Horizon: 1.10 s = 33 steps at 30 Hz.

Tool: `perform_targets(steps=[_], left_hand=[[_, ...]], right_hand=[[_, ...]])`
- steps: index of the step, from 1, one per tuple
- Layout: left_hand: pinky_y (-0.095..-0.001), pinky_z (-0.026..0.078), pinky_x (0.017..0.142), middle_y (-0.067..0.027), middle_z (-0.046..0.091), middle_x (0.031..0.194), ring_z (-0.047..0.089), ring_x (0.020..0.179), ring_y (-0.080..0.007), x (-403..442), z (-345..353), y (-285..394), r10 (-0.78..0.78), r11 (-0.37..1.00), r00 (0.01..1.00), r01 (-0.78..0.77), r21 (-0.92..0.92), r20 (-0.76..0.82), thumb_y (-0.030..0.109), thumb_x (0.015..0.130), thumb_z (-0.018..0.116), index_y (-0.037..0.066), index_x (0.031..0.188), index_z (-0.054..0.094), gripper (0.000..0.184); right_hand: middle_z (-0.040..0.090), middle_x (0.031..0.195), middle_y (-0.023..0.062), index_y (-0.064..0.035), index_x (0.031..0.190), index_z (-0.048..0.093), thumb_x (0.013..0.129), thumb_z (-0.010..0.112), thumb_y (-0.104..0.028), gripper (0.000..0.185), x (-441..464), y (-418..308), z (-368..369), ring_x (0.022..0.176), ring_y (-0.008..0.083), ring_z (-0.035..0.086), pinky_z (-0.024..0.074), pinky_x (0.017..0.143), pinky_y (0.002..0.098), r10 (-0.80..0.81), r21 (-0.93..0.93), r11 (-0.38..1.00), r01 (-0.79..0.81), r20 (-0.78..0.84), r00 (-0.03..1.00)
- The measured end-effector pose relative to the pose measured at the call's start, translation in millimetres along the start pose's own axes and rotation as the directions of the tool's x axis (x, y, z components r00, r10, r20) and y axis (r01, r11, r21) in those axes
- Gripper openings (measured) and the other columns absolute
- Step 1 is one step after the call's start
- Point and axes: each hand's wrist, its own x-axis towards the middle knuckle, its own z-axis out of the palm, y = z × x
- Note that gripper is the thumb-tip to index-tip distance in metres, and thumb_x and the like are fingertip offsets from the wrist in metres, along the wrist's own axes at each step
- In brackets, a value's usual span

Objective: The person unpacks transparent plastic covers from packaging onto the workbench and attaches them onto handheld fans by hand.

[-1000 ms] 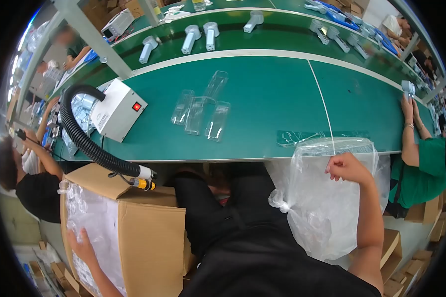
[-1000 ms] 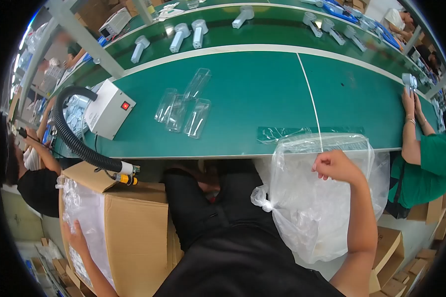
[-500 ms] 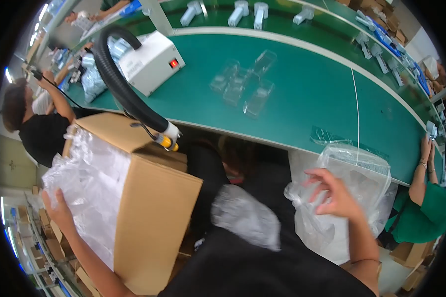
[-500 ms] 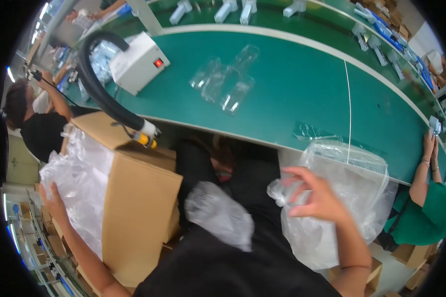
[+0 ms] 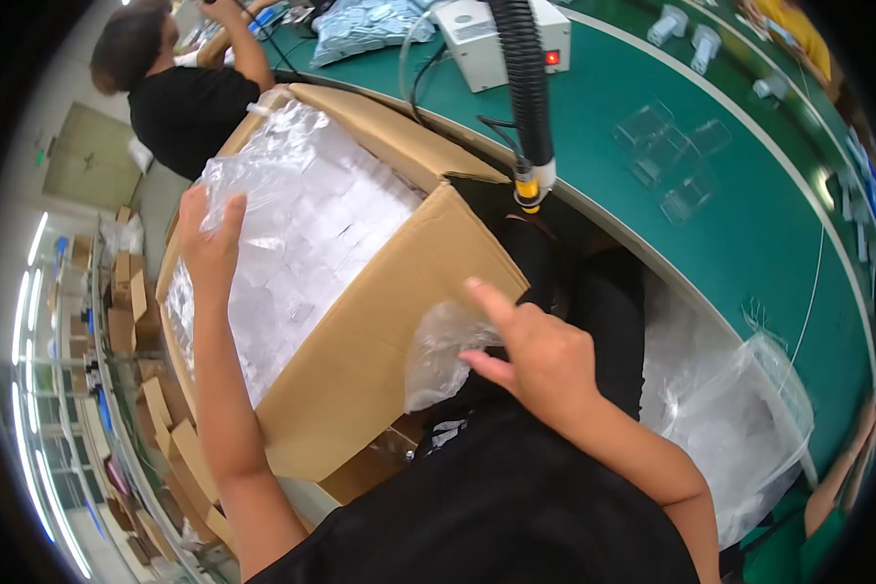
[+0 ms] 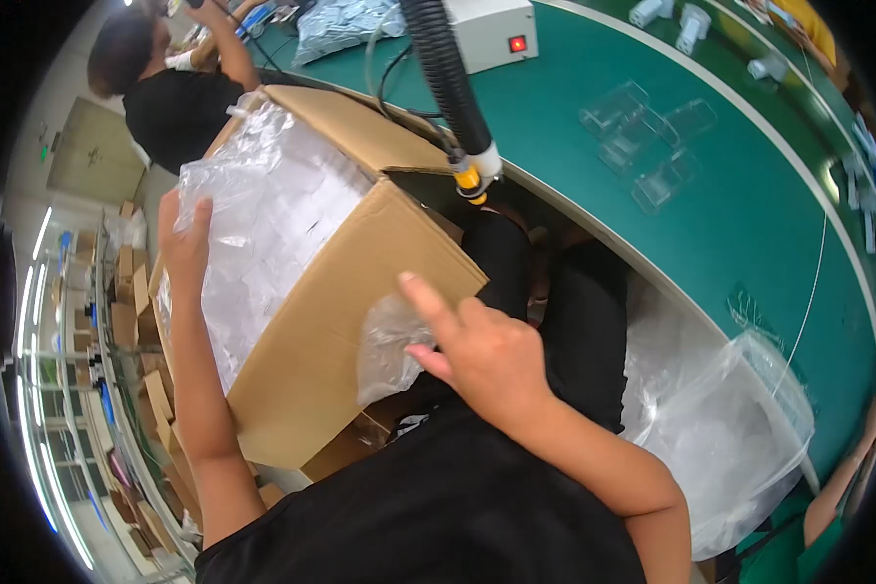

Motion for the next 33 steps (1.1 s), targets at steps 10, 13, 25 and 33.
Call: perform_targets(steps=[10, 13, 25, 33], left_hand=[[-0.0300, 0.041, 0.092, -0.0083, 0.059, 0.103, 0.056, 0.098, -0.0214, -6.6, 0.0, -1.6, -0.097, 0.993, 0.995, 0.098, -0.070, 0.018, 0.019, 0.092, 0.066, -0.001, 0.111, 0.058, 0.029], [-0.0301, 0.040, 0.093, -0.0097, 0.059, 0.104, 0.055, 0.100, -0.0216, -5.8, 0.1, -1.7, -0.102, 0.992, 0.994, 0.105, -0.065, 0.049, 0.019, 0.093, 0.064, -0.001, 0.113, 0.057, 0.030], [-0.0367, 0.031, 0.111, -0.0244, 0.044, 0.143, 0.044, 0.131, -0.0332, 1.8, 5.4, -124.6, -0.386, 0.869, 0.921, 0.346, 0.354, 0.047, 0.039, 0.094, 0.061, -0.007, 0.139, 0.042, 0.068], [-0.0453, 0.053, 0.084, -0.0311, 0.064, 0.105, 0.063, 0.095, -0.0435, 10.6, -4.7, -26.9, 0.209, 0.931, 0.977, -0.187, 0.313, -0.038, 0.028, 0.089, 0.069, -0.012, 0.111, 0.061, 0.047]], right_hand=[[0.058, 0.063, 0.0128, -0.0034, 0.072, 0.057, 0.073, 0.070, -0.009, 0.015, -12.6, 61.7, 12.6, 0.055, 0.0285, 0.061, 0.0485, 0.053, 0.0348, 0.281, 0.304, 0.921, -0.243, -0.087, 0.956], [0.061, 0.064, 0.0156, -0.0036, 0.074, 0.057, 0.075, 0.067, -0.019, 0.018, 18.0, 96.0, 5.2, 0.059, 0.0342, 0.063, 0.0486, 0.054, 0.0414, 0.388, 0.125, 0.920, -0.371, -0.166, 0.907], [0.065, 0.081, 0.0145, -0.0037, 0.095, 0.059, 0.081, 0.063, -0.006, 0.015, -118.6, 105.2, -141.3, 0.071, 0.0314, 0.065, 0.0508, 0.063, 0.0396, 0.460, 0.273, 0.862, -0.427, -0.069, 0.885], [0.070, 0.090, 0.0115, -0.0054, 0.103, 0.067, 0.081, 0.065, -0.015, 0.024, -397.9, 240.9, -146.2, 0.075, 0.0214, 0.070, 0.0547, 0.067, 0.0369, 0.978, -0.753, -0.042, -0.657, -0.165, 0.126]])
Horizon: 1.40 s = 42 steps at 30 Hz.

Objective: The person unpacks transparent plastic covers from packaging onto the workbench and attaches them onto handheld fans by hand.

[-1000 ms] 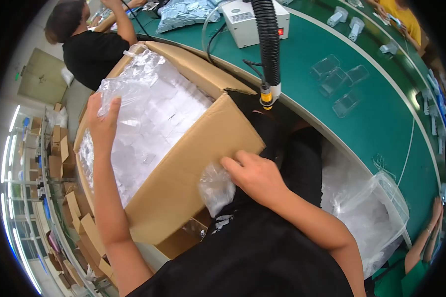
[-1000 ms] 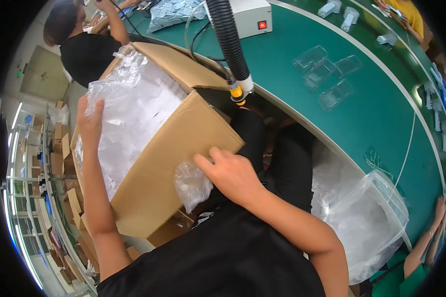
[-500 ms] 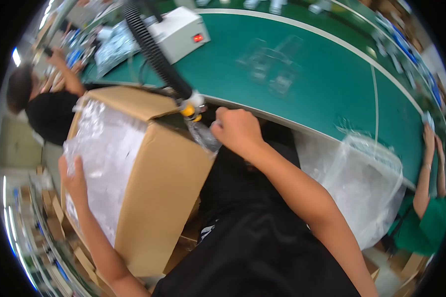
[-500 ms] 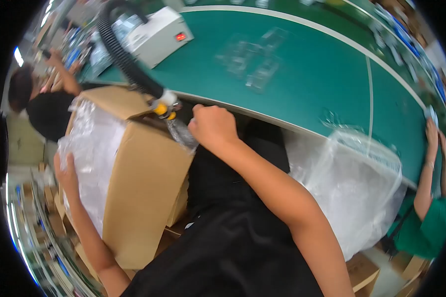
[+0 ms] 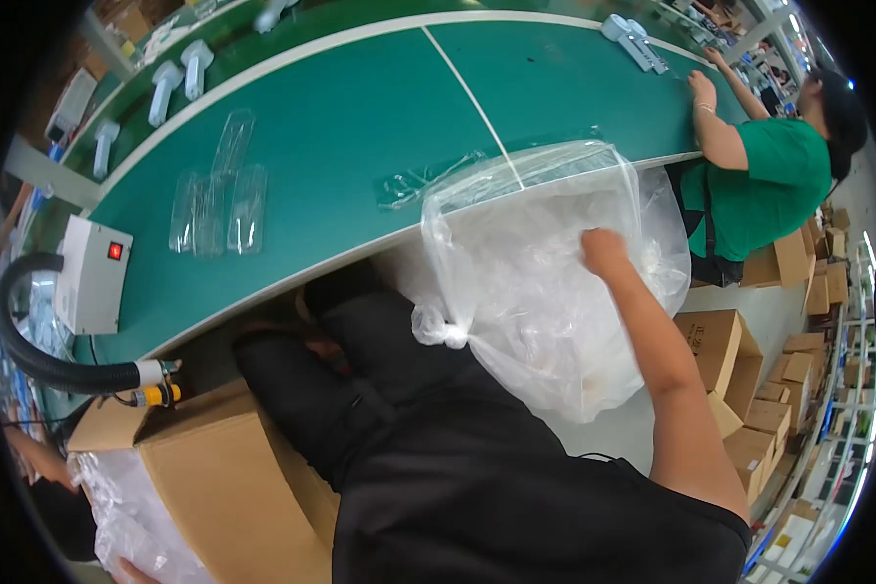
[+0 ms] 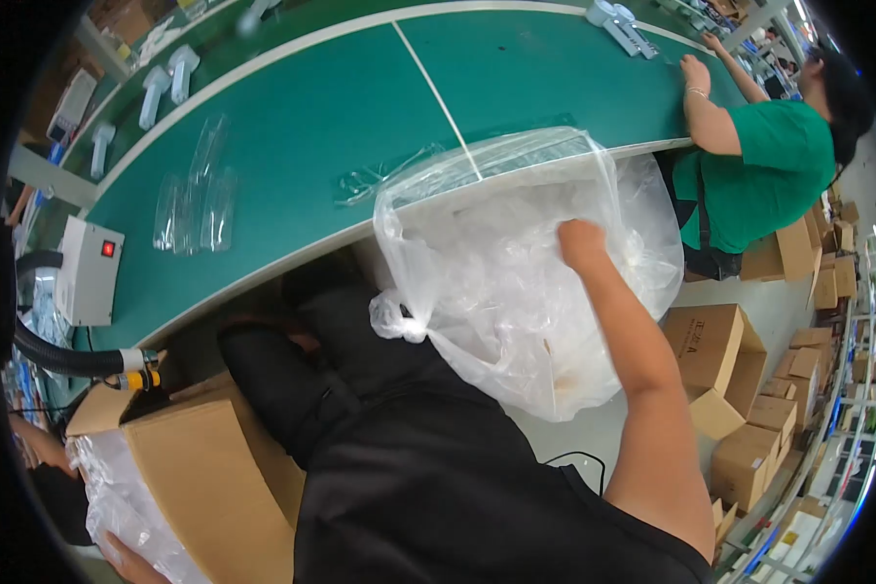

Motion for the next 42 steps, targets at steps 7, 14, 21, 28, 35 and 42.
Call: perform_targets(steps=[7, 14, 21, 28, 35, 42], left_hand=[[-0.0372, 0.036, 0.108, -0.0240, 0.052, 0.136, 0.049, 0.126, -0.0341, -4.4, 28.3, -101.4, -0.407, 0.912, 0.888, 0.409, 0.036, 0.213, 0.049, 0.092, 0.059, -0.006, 0.132, 0.052, 0.068], [-0.0353, 0.036, 0.106, -0.0238, 0.053, 0.134, 0.051, 0.124, -0.0309, 7.8, -34.8, 21.8, -0.371, 0.903, 0.912, 0.398, -0.161, 0.175, 0.031, 0.095, 0.059, -0.008, 0.135, 0.046, 0.057], [-0.0327, 0.040, 0.100, -0.0167, 0.059, 0.127, 0.055, 0.115, -0.0226, 50.9, -68.4, 71.1, -0.338, 0.838, 0.932, 0.362, -0.408, 0.134, 0.031, 0.094, 0.063, -0.008, 0.134, 0.047, 0.058], [-0.0286, 0.046, 0.090, -0.0114, 0.062, 0.118, 0.058, 0.104, -0.0156, 137.8, -82.6, 178.9, -0.013, 0.750, 0.991, 0.100, -0.654, 0.137, 0.023, 0.090, 0.068, -0.008, 0.132, 0.048, 0.056], [-0.0238, 0.048, 0.075, -0.0049, 0.064, 0.098, 0.058, 0.089, -0.0095, 220.5, -74.3, 385.5, 0.324, 0.343, 0.939, -0.007, -0.939, 0.111, 0.027, 0.089, 0.072, -0.003, 0.113, 0.062, 0.041], [-0.0328, 0.046, 0.089, -0.0066, 0.060, 0.115, 0.057, 0.103, -0.0161, 213.0, 77.3, 542.8, 0.158, -0.394, 0.926, 0.377, -0.838, 0.343, 0.044, 0.094, 0.060, -0.001, 0.121, 0.057, 0.052]], right_hand=[[0.071, 0.090, 0.0125, -0.0134, 0.116, 0.066, 0.074, 0.072, -0.030, 0.045, -43.5, 30.9, -103.2, 0.080, 0.0279, 0.069, 0.0544, 0.066, 0.0406, -0.141, 0.297, 0.946, 0.129, 0.018, 0.990], [0.064, 0.064, 0.0080, -0.0020, 0.091, 0.068, 0.090, 0.061, -0.031, 0.029, 9.5, 12.0, -75.9, 0.044, 0.0078, 0.048, 0.0384, 0.041, 0.0230, -0.519, 0.972, 0.170, 0.162, -0.051, 0.853], [0.070, 0.076, 0.0063, -0.0054, 0.101, 0.070, 0.086, 0.067, -0.024, 0.024, -41.1, -53.1, -261.1, 0.063, 0.0111, 0.066, 0.0499, 0.054, 0.0229, -0.916, 0.776, -0.108, 0.622, -0.321, 0.240], [0.072, 0.090, 0.0068, -0.0075, 0.113, 0.065, 0.089, 0.065, -0.027, 0.031, -26.7, -146.3, -332.6, 0.079, 0.0169, 0.069, 0.0531, 0.073, 0.0314, -0.941, 0.604, -0.210, 0.769, -0.339, 0.009], [0.063, 0.120, 0.0160, -0.0105, 0.141, 0.042, 0.091, 0.063, -0.034, 0.059, -7.0, -196.8, -349.3, 0.104, 0.0233, 0.063, 0.0508, 0.084, 0.0363, -0.802, 0.700, -0.325, 0.636, -0.561, 0.208], [0.052, 0.130, 0.0172, -0.0104, 0.149, 0.027, 0.089, 0.069, -0.036, 0.077, 47.2, -179.3, -322.4, 0.111, 0.0236, 0.057, 0.0506, 0.089, 0.0371, -0.461, 0.730, -0.682, 0.029, -0.461, 0.758]])
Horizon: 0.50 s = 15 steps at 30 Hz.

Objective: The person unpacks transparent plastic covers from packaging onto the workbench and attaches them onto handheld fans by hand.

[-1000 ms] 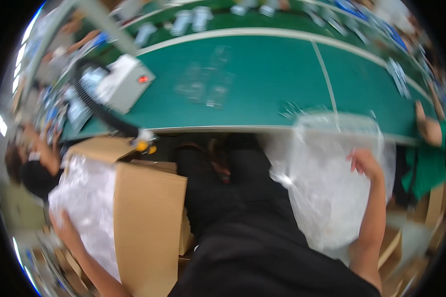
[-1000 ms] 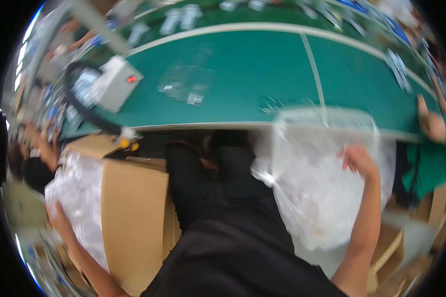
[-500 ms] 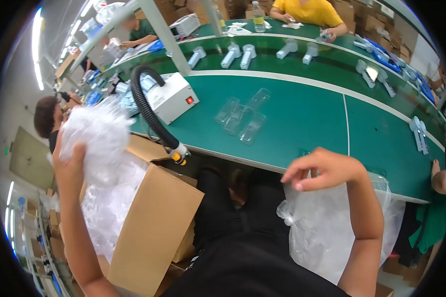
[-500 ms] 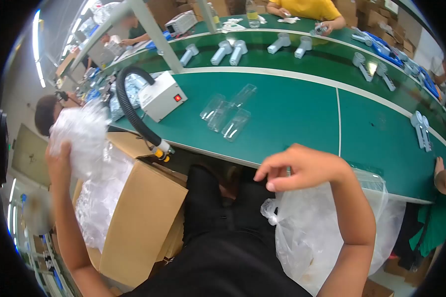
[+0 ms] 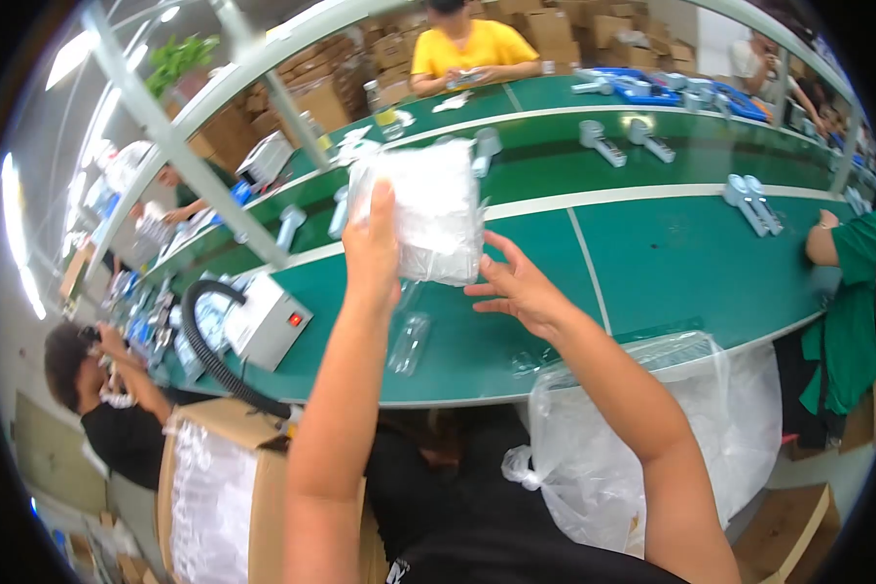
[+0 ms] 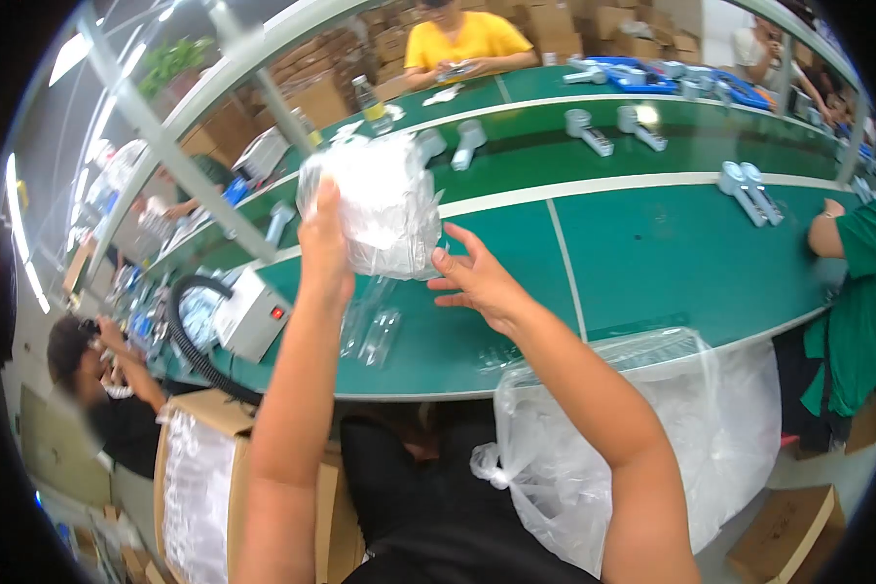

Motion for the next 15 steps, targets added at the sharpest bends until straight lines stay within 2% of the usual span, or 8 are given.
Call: perform_targets(steps=[3, 5, 7, 8, 10, 11, 13, 15], left_hand=[[-0.0391, 0.046, 0.098, -0.0118, 0.057, 0.128, 0.057, 0.115, -0.0245, 1.2, 1.8, -63.8, -0.233, 0.953, 0.971, 0.216, -0.213, -0.054, 0.050, 0.095, 0.054, -0.001, 0.132, 0.048, 0.063], [-0.0361, 0.047, 0.095, -0.0117, 0.061, 0.121, 0.058, 0.111, -0.0214, -1.0, 2.3, -79.5, -0.295, 0.928, 0.950, 0.261, -0.265, -0.099, 0.046, 0.096, 0.055, -0.003, 0.126, 0.053, 0.058], [-0.0372, 0.046, 0.098, -0.0124, 0.057, 0.127, 0.056, 0.116, -0.0229, -7.0, -2.7, -94.5, -0.342, 0.902, 0.937, 0.306, -0.305, -0.072, 0.048, 0.096, 0.054, -0.003, 0.131, 0.048, 0.062], [-0.0372, 0.046, 0.098, -0.0124, 0.057, 0.127, 0.056, 0.116, -0.0229, -10.7, -8.4, -101.8, -0.357, 0.898, 0.931, 0.322, -0.301, -0.070, 0.048, 0.096, 0.054, -0.003, 0.131, 0.048, 0.062], [-0.0405, 0.043, 0.102, -0.0127, 0.050, 0.137, 0.051, 0.124, -0.0266, -12.2, -18.9, -107.1, -0.358, 0.857, 0.931, 0.300, -0.418, -0.066, 0.055, 0.096, 0.050, 0.002, 0.140, 0.040, 0.069], [-0.0405, 0.043, 0.102, -0.0127, 0.050, 0.137, 0.051, 0.124, -0.0266, -15.7, -23.8, -105.9, -0.364, 0.857, 0.929, 0.306, -0.415, -0.066, 0.055, 0.096, 0.050, 0.002, 0.140, 0.040, 0.069], [-0.0451, 0.040, 0.106, -0.0122, 0.045, 0.143, 0.046, 0.129, -0.0300, -23.0, -31.8, -98.9, -0.444, 0.709, 0.891, 0.414, -0.571, 0.094, 0.062, 0.095, 0.043, 0.009, 0.145, 0.034, 0.074], [-0.0464, 0.042, 0.103, -0.0087, 0.047, 0.142, 0.048, 0.128, -0.0292, -23.3, -34.7, -102.1, -0.487, 0.721, 0.869, 0.453, -0.525, 0.081, 0.069, 0.092, 0.038, 0.015, 0.144, 0.037, 0.076]], right_hand=[[0.058, 0.120, 0.0110, -0.0043, 0.148, 0.028, 0.089, 0.071, -0.030, 0.077, 22.4, 25.1, -51.8, 0.109, 0.0186, 0.058, 0.0505, 0.088, 0.0333, -0.055, -0.049, 0.997, 0.058, 0.060, 0.997], [0.062, 0.112, 0.0088, -0.0007, 0.143, 0.036, 0.086, 0.073, -0.021, 0.071, 21.8, 25.6, -61.0, 0.105, 0.0165, 0.059, 0.0496, 0.088, 0.0308, -0.034, -0.075, 0.997, 0.035, 0.011, 0.999], [0.064, 0.105, 0.0086, -0.0036, 0.138, 0.044, 0.084, 0.072, -0.016, 0.062, 20.8, 29.9, -64.2, 0.093, 0.0149, 0.062, 0.0507, 0.082, 0.0291, -0.027, -0.442, 0.897, -0.025, -0.112, 0.993], [0.064, 0.105, 0.0086, -0.0036, 0.138, 0.044, 0.084, 0.072, -0.016, 0.062, 17.0, 31.6, -63.3, 0.093, 0.0149, 0.062, 0.0507, 0.082, 0.0291, -0.016, -0.433, 0.900, -0.039, -0.122, 0.992], [0.067, 0.090, 0.0075, -0.0062, 0.125, 0.057, 0.079, 0.072, -0.012, 0.048, 14.8, 27.2, -60.2, 0.080, 0.0179, 0.065, 0.0513, 0.074, 0.0295, -0.226, -0.866, 0.499, 0.040, -0.086, 0.970], [0.067, 0.090, 0.0075, -0.0062, 0.125, 0.057, 0.079, 0.072, -0.012, 0.048, 19.6, 31.2, -61.9, 0.080, 0.0179, 0.065, 0.0513, 0.074, 0.0295, -0.222, -0.864, 0.503, 0.035, -0.090, 0.971], [0.066, 0.078, 0.0063, -0.0089, 0.111, 0.064, 0.078, 0.070, -0.011, 0.034, 31.0, 37.7, -64.6, 0.069, 0.0195, 0.064, 0.0513, 0.066, 0.0307, -0.258, -0.775, 0.628, 0.070, -0.123, 0.958], [0.065, 0.076, 0.0044, -0.0071, 0.108, 0.065, 0.078, 0.067, -0.008, 0.029, 38.7, 29.7, -65.6, 0.068, 0.0153, 0.061, 0.0500, 0.065, 0.0282, -0.305, -0.809, 0.581, 0.089, -0.115, 0.945]])
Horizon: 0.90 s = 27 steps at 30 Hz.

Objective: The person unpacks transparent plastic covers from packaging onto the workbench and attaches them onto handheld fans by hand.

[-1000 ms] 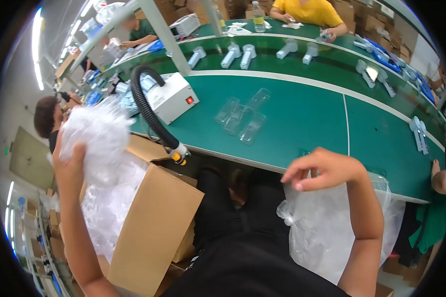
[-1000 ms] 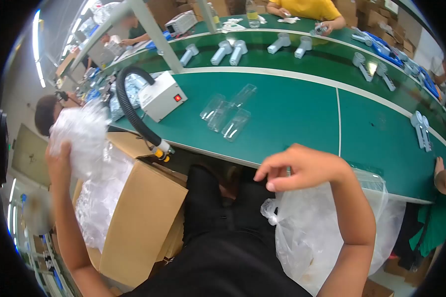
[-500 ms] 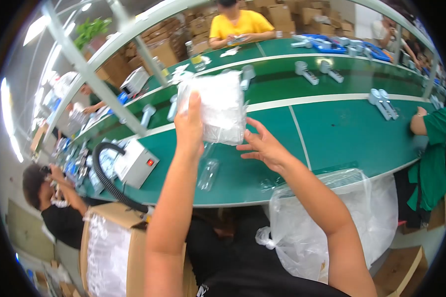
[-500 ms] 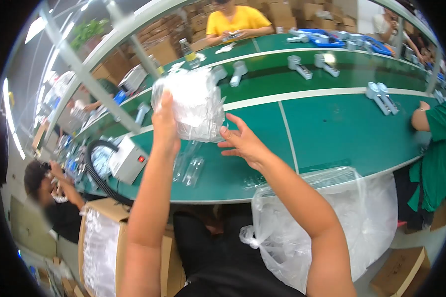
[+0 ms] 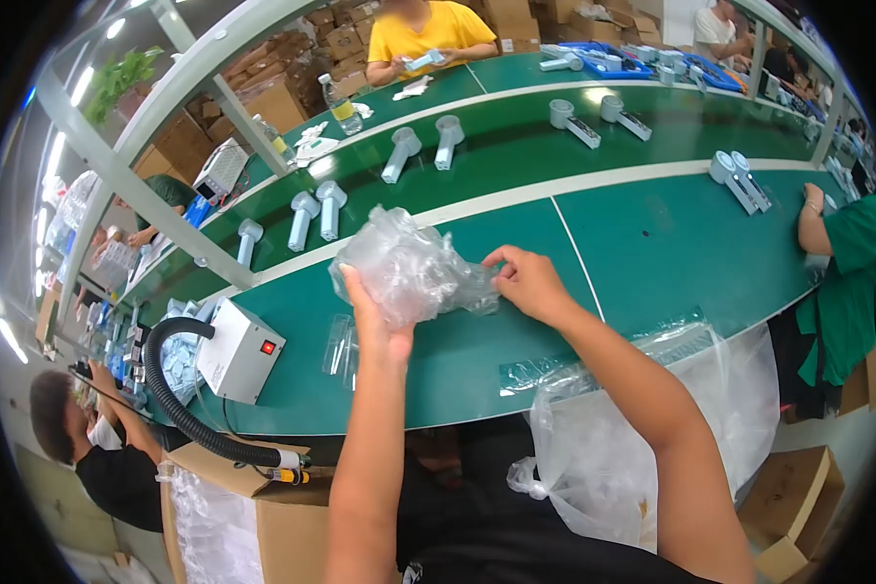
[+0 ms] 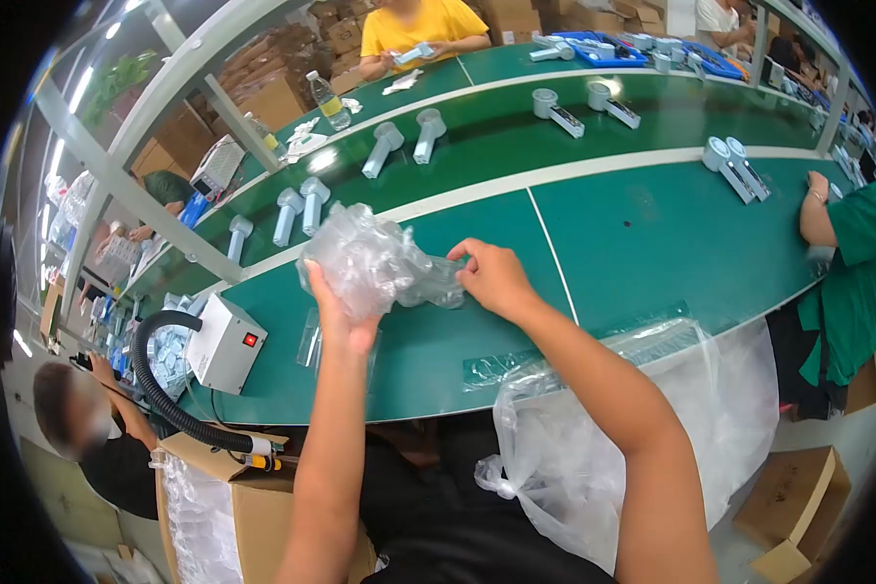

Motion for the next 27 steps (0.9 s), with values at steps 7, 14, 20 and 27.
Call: perform_targets(steps=[7, 14, 20, 27], left_hand=[[-0.0465, 0.045, 0.096, -0.0065, 0.050, 0.139, 0.051, 0.123, -0.0281, 3.2, -6.9, 3.2, -0.068, 0.994, 0.997, 0.064, -0.085, -0.045, 0.073, 0.090, 0.036, 0.019, 0.143, 0.040, 0.075], [-0.0455, 0.046, 0.090, -0.0043, 0.052, 0.137, 0.052, 0.120, -0.0275, 6.0, -1.6, -4.2, -0.112, 0.977, 0.993, 0.101, -0.189, -0.048, 0.077, 0.086, 0.039, 0.024, 0.140, 0.043, 0.075], [-0.0464, 0.047, 0.091, -0.0030, 0.055, 0.134, 0.054, 0.118, -0.0268, 15.3, 2.7, -35.4, -0.119, 0.929, 0.993, 0.113, -0.352, 0.004, 0.077, 0.087, 0.035, 0.024, 0.139, 0.044, 0.075], [-0.0447, 0.046, 0.094, -0.0053, 0.053, 0.135, 0.053, 0.120, -0.0272, 10.4, -4.5, -46.2, -0.116, 0.926, 0.993, 0.111, -0.360, 0.009, 0.075, 0.089, 0.033, 0.019, 0.141, 0.042, 0.077]], right_hand=[[0.055, 0.067, 0.0011, -0.0078, 0.103, 0.065, 0.078, 0.057, 0.000, 0.028, 55.0, -53.0, -49.9, 0.061, 0.0091, 0.052, 0.0437, 0.058, 0.0253, -0.216, 0.025, 0.973, 0.227, -0.224, 0.950], [0.055, 0.082, -0.0046, -0.0022, 0.102, 0.060, 0.084, 0.055, -0.001, 0.018, 77.8, -76.0, -73.6, 0.075, 0.0036, 0.049, 0.0407, 0.068, 0.0200, -0.229, 0.445, 0.823, 0.353, -0.309, 0.923], [0.057, 0.064, 0.0011, -0.0061, 0.095, 0.065, 0.086, 0.056, -0.011, 0.014, 56.5, -31.6, -13.9, 0.059, 0.0093, 0.051, 0.0419, 0.055, 0.0291, -0.129, 0.023, 0.991, 0.132, -0.123, 0.984], [0.069, 0.080, 0.0083, -0.0012, 0.096, 0.070, 0.084, 0.069, -0.027, 0.028, 51.6, -32.4, -25.6, 0.073, 0.0139, 0.062, 0.0501, 0.068, 0.0299, 0.011, 0.014, 1.000, -0.017, 0.351, 0.936]])
